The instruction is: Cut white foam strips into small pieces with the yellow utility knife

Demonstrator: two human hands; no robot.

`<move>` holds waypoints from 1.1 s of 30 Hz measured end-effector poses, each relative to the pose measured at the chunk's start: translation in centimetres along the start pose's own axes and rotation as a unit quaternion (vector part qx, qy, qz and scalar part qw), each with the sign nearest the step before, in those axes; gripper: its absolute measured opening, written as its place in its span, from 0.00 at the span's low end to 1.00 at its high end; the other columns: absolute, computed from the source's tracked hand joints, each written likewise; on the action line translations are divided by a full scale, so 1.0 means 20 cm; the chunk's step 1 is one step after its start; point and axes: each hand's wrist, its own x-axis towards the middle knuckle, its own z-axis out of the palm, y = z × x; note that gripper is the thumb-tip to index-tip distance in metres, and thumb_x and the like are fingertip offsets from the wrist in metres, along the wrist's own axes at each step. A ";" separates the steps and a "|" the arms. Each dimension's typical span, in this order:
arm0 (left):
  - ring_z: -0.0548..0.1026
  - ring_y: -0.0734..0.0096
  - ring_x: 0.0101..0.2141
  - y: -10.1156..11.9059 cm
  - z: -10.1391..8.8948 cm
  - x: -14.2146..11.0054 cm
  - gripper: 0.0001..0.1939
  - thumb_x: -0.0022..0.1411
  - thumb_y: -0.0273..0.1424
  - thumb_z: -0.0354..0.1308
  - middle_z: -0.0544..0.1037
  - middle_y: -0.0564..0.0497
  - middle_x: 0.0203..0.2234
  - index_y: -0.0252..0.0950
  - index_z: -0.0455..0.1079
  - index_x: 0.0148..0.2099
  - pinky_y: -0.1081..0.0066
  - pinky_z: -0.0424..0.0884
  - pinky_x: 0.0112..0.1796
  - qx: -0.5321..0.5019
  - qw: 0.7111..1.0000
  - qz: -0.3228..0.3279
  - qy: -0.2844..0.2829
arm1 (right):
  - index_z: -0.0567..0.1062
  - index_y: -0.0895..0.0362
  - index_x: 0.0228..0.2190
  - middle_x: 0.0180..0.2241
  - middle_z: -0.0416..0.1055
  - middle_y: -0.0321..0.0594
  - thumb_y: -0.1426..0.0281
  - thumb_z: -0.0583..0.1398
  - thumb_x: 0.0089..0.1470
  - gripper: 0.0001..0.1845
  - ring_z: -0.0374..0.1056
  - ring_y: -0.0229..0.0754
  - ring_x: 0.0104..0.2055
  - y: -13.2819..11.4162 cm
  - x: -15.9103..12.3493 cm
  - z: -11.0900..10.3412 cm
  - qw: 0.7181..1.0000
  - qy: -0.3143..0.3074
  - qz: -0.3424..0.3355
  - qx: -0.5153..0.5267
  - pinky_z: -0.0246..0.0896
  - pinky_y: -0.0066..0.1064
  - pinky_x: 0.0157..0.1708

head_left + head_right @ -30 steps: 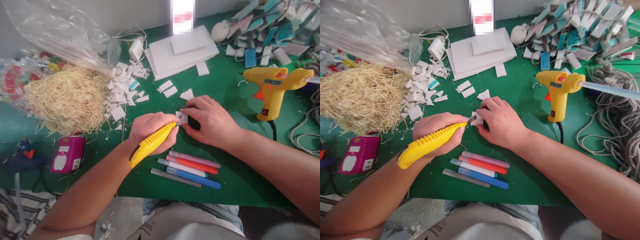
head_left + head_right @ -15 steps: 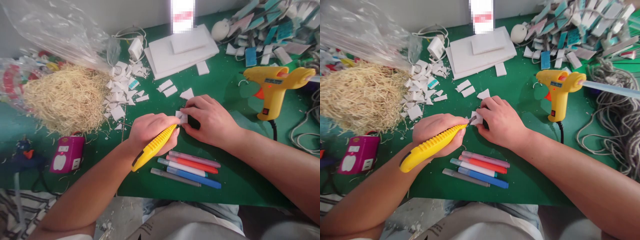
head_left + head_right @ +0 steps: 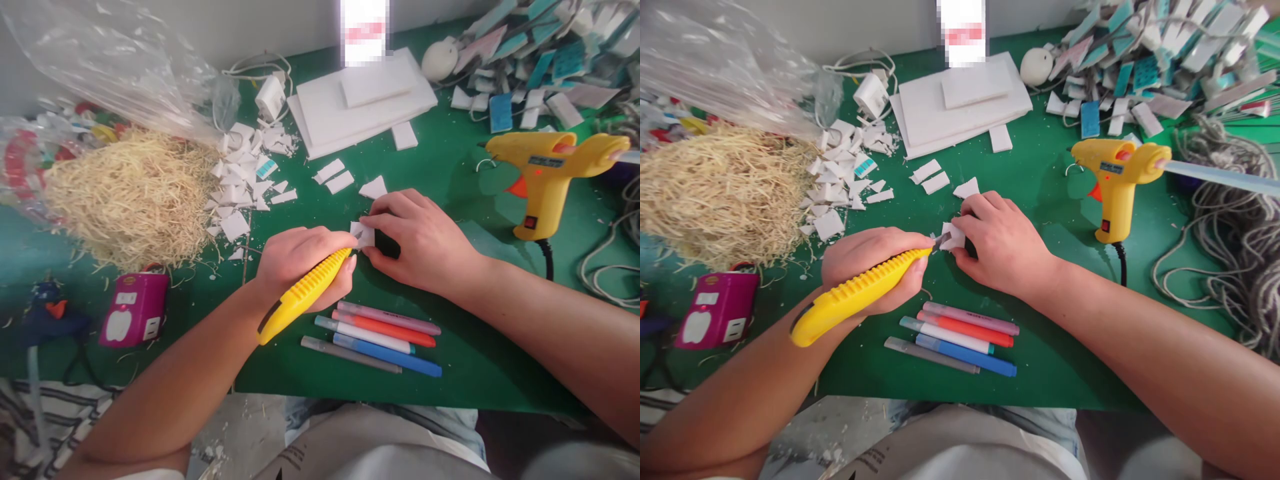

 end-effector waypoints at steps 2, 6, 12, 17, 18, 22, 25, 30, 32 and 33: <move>0.82 0.71 0.26 0.00 0.00 0.00 0.06 0.64 0.28 0.57 0.85 0.56 0.30 0.42 0.72 0.42 0.72 0.80 0.29 -0.002 1.000 -0.006 -0.001 | 0.82 0.62 0.44 0.45 0.76 0.54 0.69 0.60 0.57 0.16 0.68 0.55 0.46 0.00 0.00 0.00 1.000 0.002 -0.005 -0.003 0.69 0.48 0.42; 0.82 0.71 0.26 0.00 0.00 0.00 0.06 0.64 0.28 0.57 0.84 0.55 0.30 0.41 0.72 0.42 0.72 0.79 0.29 -0.008 1.000 -0.010 -0.001 | 0.82 0.63 0.43 0.45 0.76 0.55 0.69 0.60 0.57 0.16 0.68 0.56 0.46 0.00 0.00 0.00 1.000 0.004 -0.008 -0.004 0.69 0.47 0.41; 0.82 0.71 0.26 0.00 0.00 0.00 0.06 0.64 0.28 0.56 0.84 0.56 0.30 0.42 0.72 0.43 0.72 0.79 0.29 -0.011 1.000 -0.008 -0.006 | 0.81 0.60 0.43 0.45 0.76 0.54 0.69 0.59 0.57 0.15 0.67 0.56 0.46 0.00 0.00 0.00 1.000 0.000 -0.001 0.002 0.68 0.48 0.42; 0.82 0.73 0.28 0.00 0.00 0.00 0.06 0.65 0.28 0.56 0.84 0.55 0.31 0.41 0.73 0.43 0.74 0.79 0.31 -0.031 0.999 -0.019 -0.018 | 0.81 0.60 0.42 0.44 0.76 0.54 0.69 0.60 0.57 0.14 0.68 0.56 0.46 0.00 0.00 0.00 1.000 0.003 -0.005 0.001 0.68 0.48 0.42; 0.82 0.73 0.28 0.00 0.00 0.00 0.06 0.66 0.28 0.56 0.84 0.55 0.32 0.41 0.73 0.43 0.74 0.79 0.32 -0.035 0.999 -0.021 -0.022 | 0.81 0.60 0.43 0.44 0.76 0.54 0.69 0.60 0.57 0.15 0.68 0.56 0.46 0.00 0.00 0.00 1.000 0.002 -0.004 0.001 0.68 0.48 0.42; 0.82 0.73 0.30 -0.01 0.00 0.00 0.06 0.67 0.29 0.56 0.84 0.54 0.33 0.41 0.73 0.43 0.74 0.79 0.34 -0.054 0.997 -0.038 -0.034 | 0.82 0.61 0.43 0.44 0.76 0.53 0.69 0.60 0.57 0.15 0.68 0.55 0.46 0.00 0.01 0.00 1.000 -0.002 -0.010 -0.003 0.69 0.47 0.42; 0.82 0.73 0.30 -0.01 0.00 0.00 0.05 0.67 0.29 0.56 0.84 0.54 0.32 0.40 0.74 0.42 0.75 0.79 0.35 -0.071 0.995 -0.064 -0.040 | 0.82 0.60 0.42 0.44 0.76 0.53 0.69 0.61 0.57 0.14 0.68 0.55 0.46 0.00 0.01 0.00 1.000 0.000 -0.005 -0.006 0.69 0.47 0.42; 0.82 0.71 0.34 -0.01 -0.01 0.02 0.06 0.66 0.30 0.57 0.84 0.52 0.35 0.38 0.75 0.42 0.75 0.79 0.38 -0.105 0.987 -0.106 -0.065 | 0.82 0.60 0.43 0.44 0.76 0.53 0.69 0.61 0.57 0.15 0.68 0.55 0.46 0.00 0.01 0.00 1.000 -0.003 -0.010 -0.005 0.69 0.47 0.42; 0.82 0.71 0.35 -0.01 -0.01 0.03 0.06 0.66 0.31 0.57 0.84 0.51 0.36 0.37 0.75 0.42 0.75 0.79 0.39 -0.119 0.982 -0.124 -0.073 | 0.82 0.60 0.43 0.44 0.76 0.52 0.69 0.61 0.57 0.15 0.68 0.55 0.46 0.00 0.01 0.00 1.000 -0.003 -0.012 -0.007 0.69 0.46 0.43; 0.82 0.71 0.35 -0.01 -0.01 0.03 0.06 0.66 0.30 0.57 0.84 0.51 0.36 0.36 0.75 0.42 0.75 0.78 0.39 -0.127 0.980 -0.132 -0.073 | 0.82 0.60 0.44 0.44 0.76 0.52 0.68 0.60 0.57 0.15 0.68 0.55 0.46 0.00 0.01 0.00 1.000 -0.003 -0.011 -0.007 0.69 0.46 0.43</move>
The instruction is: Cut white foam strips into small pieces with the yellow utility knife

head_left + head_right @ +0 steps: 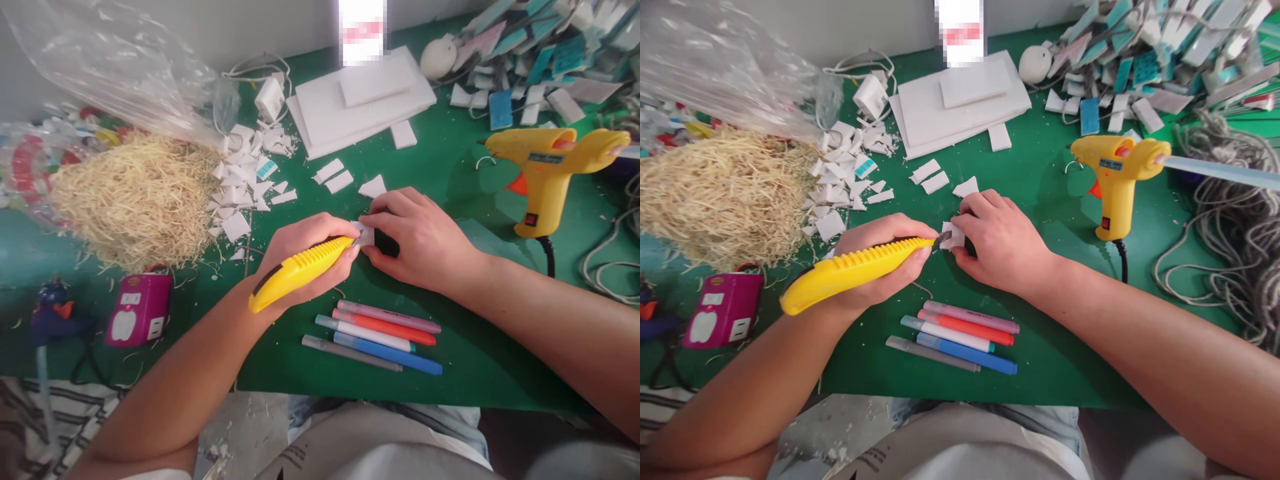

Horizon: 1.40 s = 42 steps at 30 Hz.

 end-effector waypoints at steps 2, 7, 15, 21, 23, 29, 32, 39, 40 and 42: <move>0.82 0.71 0.36 0.00 0.00 0.00 0.06 0.66 0.30 0.58 0.84 0.50 0.37 0.35 0.75 0.42 0.76 0.78 0.40 -0.016 1.000 -0.008 0.001 | 0.82 0.60 0.44 0.45 0.76 0.52 0.68 0.60 0.57 0.16 0.68 0.55 0.47 0.00 0.00 0.00 1.000 -0.001 0.000 0.000 0.69 0.46 0.43; 0.82 0.72 0.36 0.02 0.01 0.01 0.05 0.66 0.30 0.60 0.84 0.50 0.37 0.35 0.75 0.42 0.77 0.78 0.39 -0.041 0.999 -0.027 -0.004 | 0.82 0.60 0.44 0.45 0.75 0.53 0.68 0.61 0.56 0.16 0.68 0.55 0.47 0.01 0.00 0.00 1.000 -0.003 0.005 0.008 0.68 0.46 0.43; 0.82 0.73 0.35 0.04 0.03 0.00 0.05 0.66 0.29 0.59 0.85 0.52 0.36 0.36 0.76 0.42 0.77 0.78 0.40 -0.019 0.999 -0.027 0.015 | 0.82 0.59 0.42 0.44 0.76 0.52 0.68 0.61 0.57 0.14 0.68 0.55 0.46 0.01 0.00 0.01 1.000 0.006 -0.003 0.007 0.69 0.46 0.43; 0.82 0.74 0.34 0.03 0.05 -0.01 0.05 0.65 0.28 0.59 0.85 0.52 0.36 0.36 0.76 0.42 0.77 0.78 0.40 0.025 0.999 -0.003 0.039 | 0.82 0.61 0.44 0.44 0.76 0.53 0.68 0.61 0.57 0.15 0.69 0.56 0.47 0.01 0.00 0.00 1.000 0.002 -0.008 0.006 0.70 0.46 0.42; 0.82 0.75 0.33 0.02 0.05 -0.02 0.04 0.64 0.27 0.60 0.85 0.53 0.34 0.36 0.77 0.40 0.78 0.78 0.40 0.037 0.998 0.006 0.056 | 0.82 0.60 0.43 0.44 0.76 0.52 0.69 0.61 0.56 0.14 0.69 0.55 0.47 0.01 0.00 0.00 1.000 0.001 -0.002 0.008 0.70 0.46 0.43; 0.81 0.76 0.30 0.01 0.03 -0.04 0.05 0.65 0.28 0.59 0.85 0.54 0.33 0.37 0.77 0.39 0.78 0.78 0.38 0.050 0.994 0.019 0.091 | 0.82 0.59 0.41 0.43 0.76 0.52 0.69 0.61 0.57 0.13 0.69 0.54 0.45 -0.01 0.00 0.01 1.000 0.012 0.012 0.011 0.70 0.45 0.42; 0.80 0.76 0.29 0.01 0.03 -0.04 0.06 0.65 0.29 0.58 0.85 0.54 0.31 0.37 0.77 0.39 0.78 0.78 0.36 0.036 0.990 0.038 0.129 | 0.83 0.60 0.40 0.44 0.76 0.53 0.69 0.60 0.57 0.13 0.70 0.53 0.45 -0.01 0.00 0.01 1.000 0.021 0.011 0.010 0.70 0.45 0.41; 0.82 0.75 0.30 0.01 0.01 -0.03 0.06 0.65 0.28 0.58 0.85 0.53 0.32 0.37 0.77 0.38 0.78 0.79 0.37 0.049 0.996 0.021 0.069 | 0.83 0.61 0.40 0.43 0.77 0.53 0.70 0.60 0.56 0.13 0.70 0.54 0.44 -0.01 0.00 0.02 0.999 0.034 0.005 0.005 0.71 0.45 0.41; 0.82 0.75 0.30 0.01 0.01 -0.03 0.06 0.65 0.28 0.58 0.85 0.53 0.32 0.37 0.77 0.38 0.78 0.79 0.37 0.047 0.996 0.021 0.069 | 0.83 0.61 0.40 0.43 0.77 0.53 0.70 0.60 0.56 0.13 0.70 0.54 0.44 -0.01 0.00 0.02 0.999 0.035 0.005 0.005 0.71 0.46 0.41; 0.82 0.75 0.30 0.01 0.01 -0.03 0.06 0.64 0.28 0.58 0.85 0.53 0.32 0.36 0.77 0.38 0.78 0.79 0.37 0.040 0.997 0.020 0.068 | 0.82 0.61 0.40 0.43 0.77 0.53 0.70 0.60 0.56 0.13 0.69 0.54 0.44 -0.01 0.00 0.02 0.999 0.034 0.007 0.006 0.71 0.46 0.41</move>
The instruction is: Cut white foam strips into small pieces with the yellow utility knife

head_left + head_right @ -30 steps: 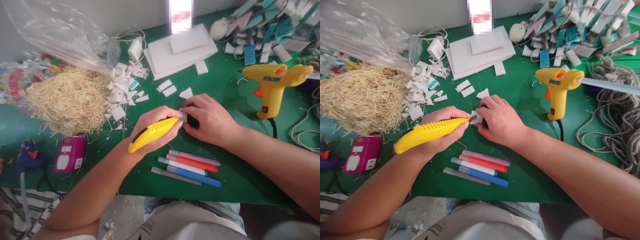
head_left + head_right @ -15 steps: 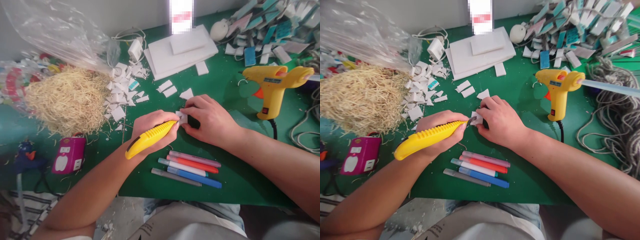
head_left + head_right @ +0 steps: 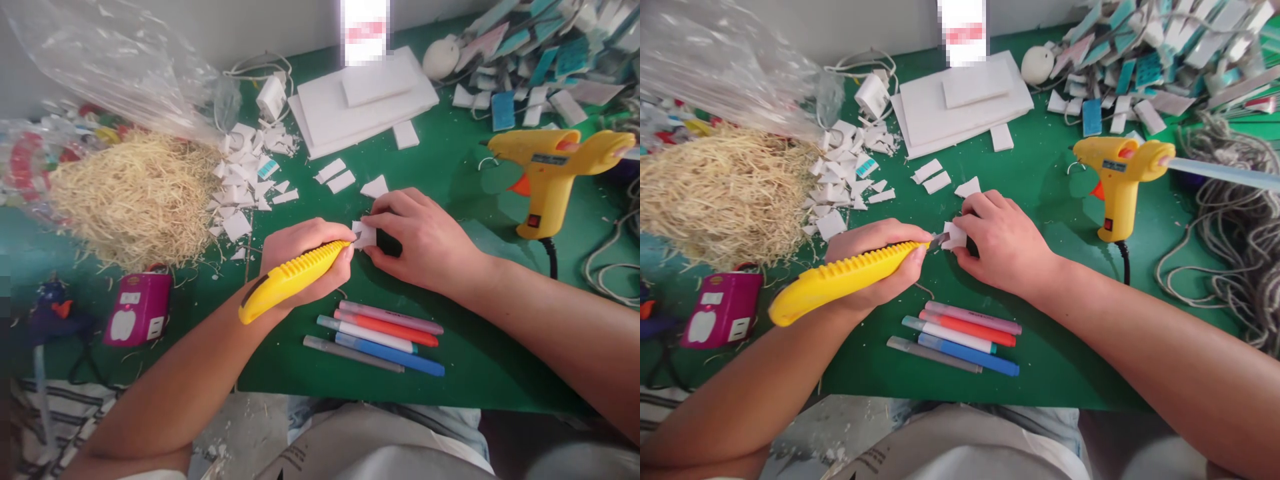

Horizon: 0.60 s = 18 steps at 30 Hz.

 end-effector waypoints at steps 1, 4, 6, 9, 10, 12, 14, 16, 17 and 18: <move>0.82 0.75 0.30 0.00 0.00 0.00 0.06 0.64 0.28 0.58 0.85 0.53 0.32 0.36 0.77 0.38 0.78 0.79 0.37 -0.004 1.000 0.000 0.001 | 0.82 0.61 0.41 0.43 0.77 0.54 0.70 0.60 0.56 0.13 0.69 0.55 0.45 0.00 0.00 0.00 1.000 -0.001 0.000 0.001 0.71 0.47 0.41; 0.82 0.75 0.30 0.00 0.02 0.00 0.05 0.64 0.27 0.58 0.85 0.54 0.31 0.36 0.76 0.38 0.79 0.79 0.37 -0.006 1.000 0.012 0.013 | 0.82 0.60 0.42 0.43 0.76 0.53 0.70 0.60 0.56 0.14 0.69 0.55 0.45 0.00 0.00 0.00 1.000 -0.005 -0.003 0.003 0.70 0.47 0.41; 0.82 0.75 0.29 -0.01 0.02 -0.01 0.04 0.64 0.28 0.59 0.84 0.55 0.30 0.38 0.75 0.39 0.78 0.79 0.35 0.003 0.999 0.029 0.023 | 0.82 0.60 0.42 0.43 0.76 0.53 0.70 0.61 0.56 0.14 0.69 0.54 0.45 0.01 0.00 0.00 1.000 -0.008 -0.005 0.005 0.70 0.46 0.41; 0.80 0.76 0.26 -0.01 0.03 -0.02 0.04 0.64 0.27 0.59 0.83 0.56 0.29 0.40 0.74 0.39 0.77 0.78 0.32 0.021 0.998 0.052 0.032 | 0.82 0.60 0.42 0.44 0.76 0.53 0.70 0.61 0.55 0.14 0.68 0.55 0.45 0.01 0.00 -0.01 1.000 -0.011 -0.001 0.007 0.70 0.47 0.41; 0.80 0.76 0.26 -0.01 0.03 -0.02 0.04 0.64 0.27 0.59 0.83 0.56 0.29 0.40 0.74 0.39 0.77 0.78 0.31 0.027 0.998 0.057 0.033 | 0.82 0.60 0.42 0.44 0.76 0.53 0.70 0.61 0.55 0.14 0.68 0.55 0.46 0.01 0.00 -0.01 1.000 -0.013 0.000 0.008 0.70 0.47 0.42; 0.80 0.76 0.26 -0.01 0.02 -0.02 0.04 0.63 0.27 0.59 0.84 0.57 0.29 0.41 0.74 0.40 0.77 0.78 0.32 0.035 0.997 0.065 0.027 | 0.82 0.60 0.42 0.44 0.75 0.53 0.70 0.61 0.55 0.14 0.68 0.55 0.46 0.01 0.00 -0.01 1.000 -0.017 0.002 0.009 0.69 0.47 0.42; 0.81 0.75 0.27 0.00 0.02 -0.02 0.05 0.63 0.28 0.59 0.84 0.57 0.29 0.42 0.74 0.40 0.76 0.79 0.32 0.047 0.996 0.070 0.018 | 0.82 0.59 0.42 0.44 0.75 0.52 0.71 0.61 0.55 0.14 0.68 0.55 0.46 0.00 0.00 -0.01 1.000 -0.021 0.009 0.012 0.69 0.47 0.43; 0.81 0.73 0.26 0.00 0.01 -0.02 0.05 0.63 0.28 0.59 0.84 0.57 0.29 0.43 0.74 0.40 0.74 0.80 0.31 0.062 0.995 0.073 0.012 | 0.82 0.58 0.41 0.44 0.75 0.52 0.71 0.61 0.55 0.13 0.67 0.55 0.47 0.00 0.00 -0.01 0.999 -0.023 0.017 0.017 0.69 0.48 0.43; 0.82 0.72 0.26 0.00 0.01 -0.03 0.05 0.63 0.29 0.58 0.84 0.57 0.29 0.44 0.75 0.40 0.73 0.80 0.31 0.067 0.995 0.073 0.014 | 0.82 0.58 0.41 0.44 0.75 0.52 0.71 0.62 0.54 0.13 0.67 0.55 0.47 0.00 0.00 -0.01 0.999 -0.023 0.020 0.018 0.69 0.48 0.43; 0.82 0.71 0.26 0.00 0.01 -0.03 0.05 0.63 0.29 0.59 0.84 0.56 0.29 0.44 0.75 0.40 0.72 0.80 0.31 0.071 0.995 0.071 0.017 | 0.82 0.58 0.41 0.44 0.75 0.52 0.71 0.62 0.54 0.13 0.67 0.56 0.47 0.00 0.00 -0.01 0.999 -0.023 0.020 0.019 0.69 0.48 0.43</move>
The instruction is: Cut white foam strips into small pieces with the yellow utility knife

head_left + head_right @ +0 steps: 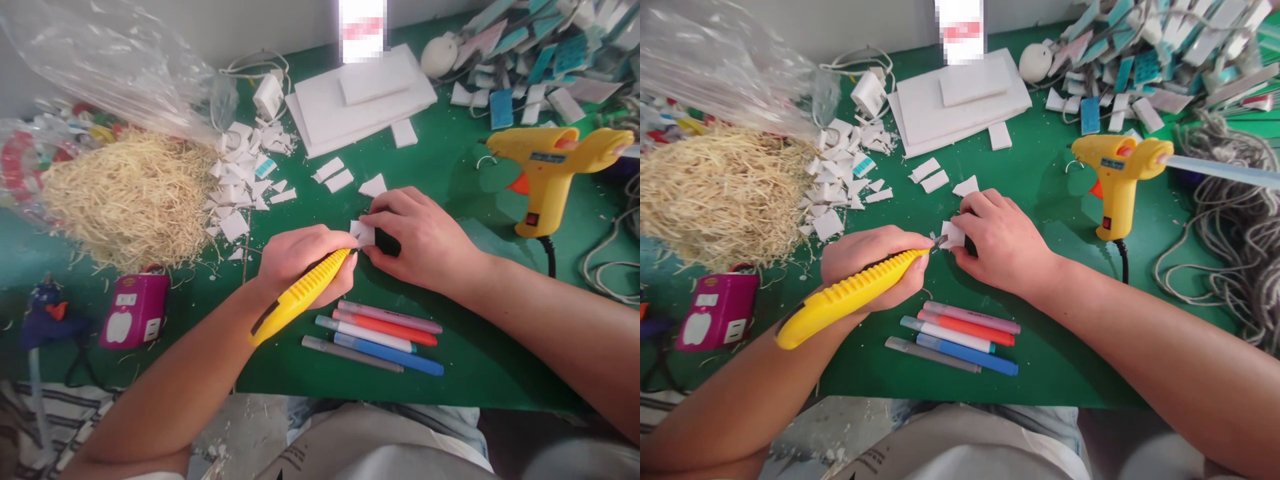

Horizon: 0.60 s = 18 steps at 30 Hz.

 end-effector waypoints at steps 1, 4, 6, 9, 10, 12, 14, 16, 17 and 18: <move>0.82 0.70 0.27 0.00 0.00 0.00 0.05 0.63 0.29 0.59 0.85 0.56 0.29 0.44 0.75 0.40 0.72 0.80 0.31 0.001 1.000 -0.001 0.002 | 0.82 0.58 0.41 0.45 0.75 0.52 0.70 0.61 0.55 0.13 0.67 0.56 0.47 0.00 0.00 0.00 1.000 0.000 0.000 0.000 0.69 0.48 0.43; 0.82 0.71 0.27 -0.01 0.01 0.00 0.05 0.63 0.29 0.59 0.85 0.55 0.30 0.43 0.75 0.41 0.72 0.80 0.32 -0.004 1.000 -0.010 0.003 | 0.82 0.59 0.41 0.45 0.75 0.53 0.70 0.61 0.55 0.13 0.67 0.55 0.46 0.00 0.00 0.00 1.000 -0.001 -0.005 -0.005 0.69 0.48 0.42; 0.82 0.72 0.27 -0.01 0.01 0.00 0.05 0.63 0.29 0.59 0.85 0.56 0.31 0.43 0.75 0.41 0.73 0.80 0.32 -0.006 1.000 -0.009 0.001 | 0.82 0.60 0.42 0.45 0.76 0.54 0.70 0.61 0.56 0.14 0.68 0.55 0.46 0.00 0.00 -0.01 1.000 -0.001 -0.012 -0.009 0.69 0.48 0.42; 0.82 0.72 0.27 0.00 0.01 0.00 0.05 0.63 0.29 0.59 0.85 0.56 0.30 0.42 0.75 0.40 0.74 0.80 0.31 -0.008 1.000 -0.001 0.001 | 0.82 0.61 0.42 0.45 0.75 0.54 0.70 0.60 0.55 0.14 0.68 0.56 0.46 0.00 0.00 -0.01 1.000 -0.002 -0.016 -0.013 0.69 0.48 0.42; 0.82 0.72 0.27 0.00 0.01 0.00 0.05 0.63 0.29 0.59 0.85 0.56 0.30 0.42 0.75 0.41 0.74 0.80 0.32 -0.008 1.000 0.000 0.000 | 0.82 0.61 0.42 0.45 0.75 0.54 0.70 0.60 0.55 0.14 0.68 0.55 0.46 0.00 0.00 -0.01 1.000 -0.002 -0.015 -0.013 0.69 0.48 0.42; 0.82 0.72 0.27 0.00 0.01 0.00 0.05 0.63 0.28 0.59 0.85 0.56 0.30 0.42 0.75 0.41 0.74 0.79 0.32 -0.008 1.000 0.000 0.001 | 0.82 0.60 0.41 0.44 0.75 0.53 0.70 0.60 0.55 0.14 0.67 0.55 0.46 0.00 0.00 -0.01 1.000 0.000 -0.013 -0.013 0.69 0.48 0.42; 0.82 0.73 0.27 0.00 0.01 0.00 0.05 0.63 0.28 0.59 0.85 0.56 0.30 0.41 0.75 0.41 0.75 0.79 0.32 -0.010 1.000 0.002 0.002 | 0.82 0.59 0.41 0.44 0.75 0.52 0.70 0.60 0.55 0.13 0.67 0.55 0.46 0.00 0.00 0.00 1.000 0.006 -0.012 -0.014 0.69 0.47 0.42; 0.82 0.72 0.27 0.00 0.01 0.00 0.05 0.63 0.27 0.60 0.85 0.56 0.30 0.41 0.75 0.41 0.74 0.79 0.32 -0.013 1.000 0.002 0.001 | 0.82 0.58 0.41 0.44 0.75 0.51 0.70 0.61 0.55 0.13 0.67 0.54 0.46 0.00 0.00 0.00 1.000 0.008 -0.009 -0.013 0.68 0.46 0.42; 0.82 0.72 0.27 -0.01 0.01 0.00 0.05 0.63 0.28 0.59 0.85 0.56 0.30 0.42 0.74 0.41 0.74 0.79 0.32 -0.015 1.000 0.000 0.000 | 0.82 0.58 0.40 0.44 0.75 0.51 0.70 0.61 0.55 0.13 0.67 0.54 0.46 0.00 0.00 0.00 1.000 0.007 -0.007 -0.012 0.68 0.46 0.42; 0.82 0.72 0.27 -0.01 0.01 0.00 0.05 0.63 0.28 0.59 0.85 0.56 0.31 0.42 0.74 0.41 0.74 0.80 0.32 -0.015 1.000 -0.002 -0.002 | 0.82 0.58 0.40 0.44 0.75 0.51 0.70 0.61 0.55 0.12 0.67 0.55 0.46 0.00 0.00 0.00 1.000 0.006 -0.006 -0.010 0.69 0.47 0.42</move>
